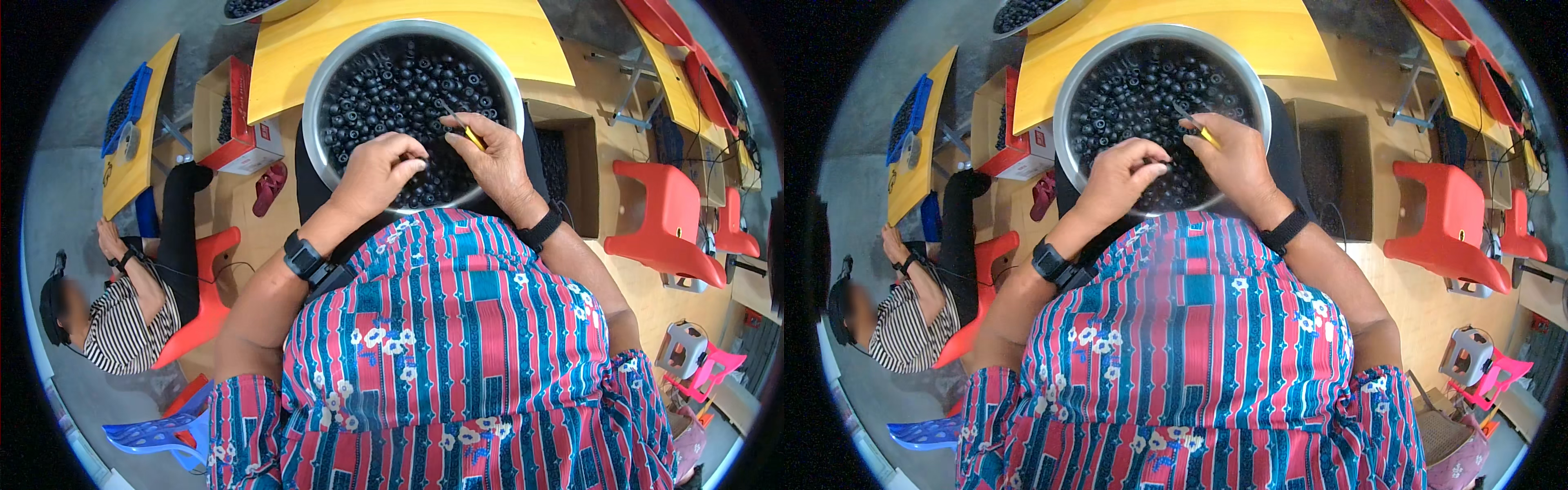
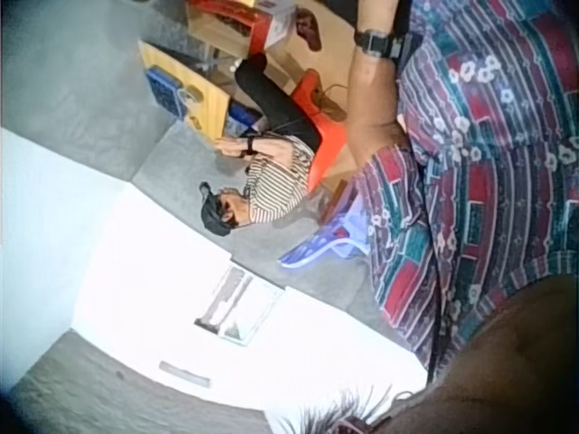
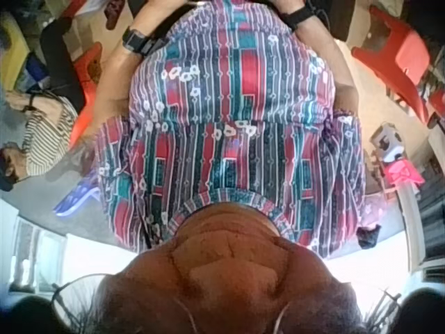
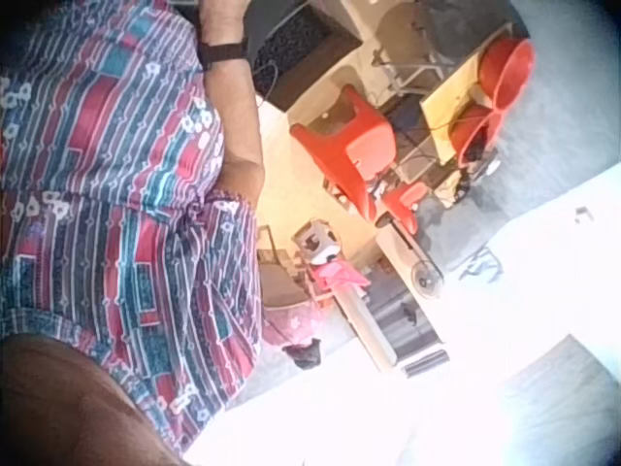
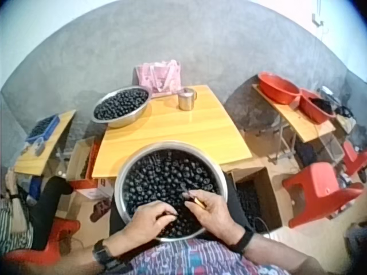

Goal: The recorder is seen peeling off rubber waste from small circular plastic or rubber parts.

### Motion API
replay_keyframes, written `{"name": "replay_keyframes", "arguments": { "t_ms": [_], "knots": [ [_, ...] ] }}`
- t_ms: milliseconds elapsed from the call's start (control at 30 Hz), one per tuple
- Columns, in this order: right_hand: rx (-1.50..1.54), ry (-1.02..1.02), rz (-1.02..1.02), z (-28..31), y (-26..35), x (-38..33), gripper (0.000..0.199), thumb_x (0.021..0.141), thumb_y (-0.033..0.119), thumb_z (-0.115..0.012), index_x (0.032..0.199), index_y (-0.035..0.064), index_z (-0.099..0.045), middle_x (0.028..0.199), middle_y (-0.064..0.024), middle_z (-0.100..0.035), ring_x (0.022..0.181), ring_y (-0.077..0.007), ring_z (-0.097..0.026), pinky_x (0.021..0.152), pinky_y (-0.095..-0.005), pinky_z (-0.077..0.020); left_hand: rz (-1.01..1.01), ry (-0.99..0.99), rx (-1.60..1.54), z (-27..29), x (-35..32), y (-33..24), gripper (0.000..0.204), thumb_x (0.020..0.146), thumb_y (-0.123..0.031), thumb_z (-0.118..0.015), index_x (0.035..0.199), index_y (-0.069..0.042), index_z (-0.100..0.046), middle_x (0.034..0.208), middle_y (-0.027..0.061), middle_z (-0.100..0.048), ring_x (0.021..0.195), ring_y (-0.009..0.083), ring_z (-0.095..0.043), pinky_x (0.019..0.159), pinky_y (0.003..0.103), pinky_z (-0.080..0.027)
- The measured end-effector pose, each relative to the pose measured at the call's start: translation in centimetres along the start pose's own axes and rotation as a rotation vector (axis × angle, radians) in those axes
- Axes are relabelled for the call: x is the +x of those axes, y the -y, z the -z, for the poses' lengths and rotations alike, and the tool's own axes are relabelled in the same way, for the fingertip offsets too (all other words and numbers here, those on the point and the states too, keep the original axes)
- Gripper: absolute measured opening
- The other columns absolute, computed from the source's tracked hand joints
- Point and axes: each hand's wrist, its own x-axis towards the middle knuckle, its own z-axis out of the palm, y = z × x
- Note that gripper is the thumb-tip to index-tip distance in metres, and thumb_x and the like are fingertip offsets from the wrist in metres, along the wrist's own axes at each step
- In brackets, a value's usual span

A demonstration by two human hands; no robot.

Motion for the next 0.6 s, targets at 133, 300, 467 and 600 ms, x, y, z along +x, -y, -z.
{"name": "replay_keyframes", "arguments": {
  "t_ms": [133, 300, 467, 600],
  "knots": [
    [0.098, 0.089, 0.05, 0.0, 0.3, -0.1, 0.025, 0.081, 0.009, -0.071, 0.104, 0.0012, -0.068, 0.101, -0.0147, -0.07, 0.095, -0.0252, -0.068, 0.085, -0.0318, -0.0506, 0.282, -0.068, -0.813, 0.0, -0.9, 0.5, 0.012, 0.096, -0.012, -0.058, 0.103, -0.004, -0.062, 0.094, 0.002, -0.063, 0.072, 0.0047, -0.051, 0.061, 0.019, -0.042],
    [0.199, 0.239, 0.08, -0.3, 1.4, -0.4, 0.029, 0.077, 0.005, -0.074, 0.105, 0.0002, -0.068, 0.1, -0.0125, -0.07, 0.095, -0.0206, -0.067, 0.086, -0.0296, -0.0504, 0.381, -0.056, -1.408, -1.2, -1.9, 0.7, 0.015, 0.098, -0.014, -0.056, 0.11, -0.006, -0.057, 0.092, 0.0026, -0.06, 0.072, 0.0071, -0.05, 0.059, 0.019, -0.04],
    [0.248, 0.237, 0.11, -0.8, 0.3, -0.5, 0.032, 0.077, 0.008, -0.076, 0.106, -0.0003, -0.068, 0.099, -0.0123, -0.07, 0.093, -0.0199, -0.067, 0.084, -0.029, -0.0512, 0.384, -0.005, -1.483, -1.6, -1.9, 0.9, 0.015, 0.099, -0.016, -0.054, 0.11, -0.006, -0.057, 0.091, 0.0014, -0.059, 0.071, 0.0061, -0.049, 0.059, 0.019, -0.04],
    [0.192, 0.252, 0.158, -0.8, 0.0, -0.5, 0.032, 0.076, 0.009, -0.077, 0.106, -0.0003, -0.068, 0.098, -0.0129, -0.069, 0.09, -0.0212, -0.067, 0.081, -0.0294, -0.0516, 0.408, 0.028, -1.503, -2.0, -2.0, 1.1, 0.018, 0.1, -0.02, -0.053, 0.111, -0.005, -0.057, 0.09, 0.0001, -0.057, 0.07, 0.0048, -0.046, 0.06, 0.018, -0.039]
  ]
}}
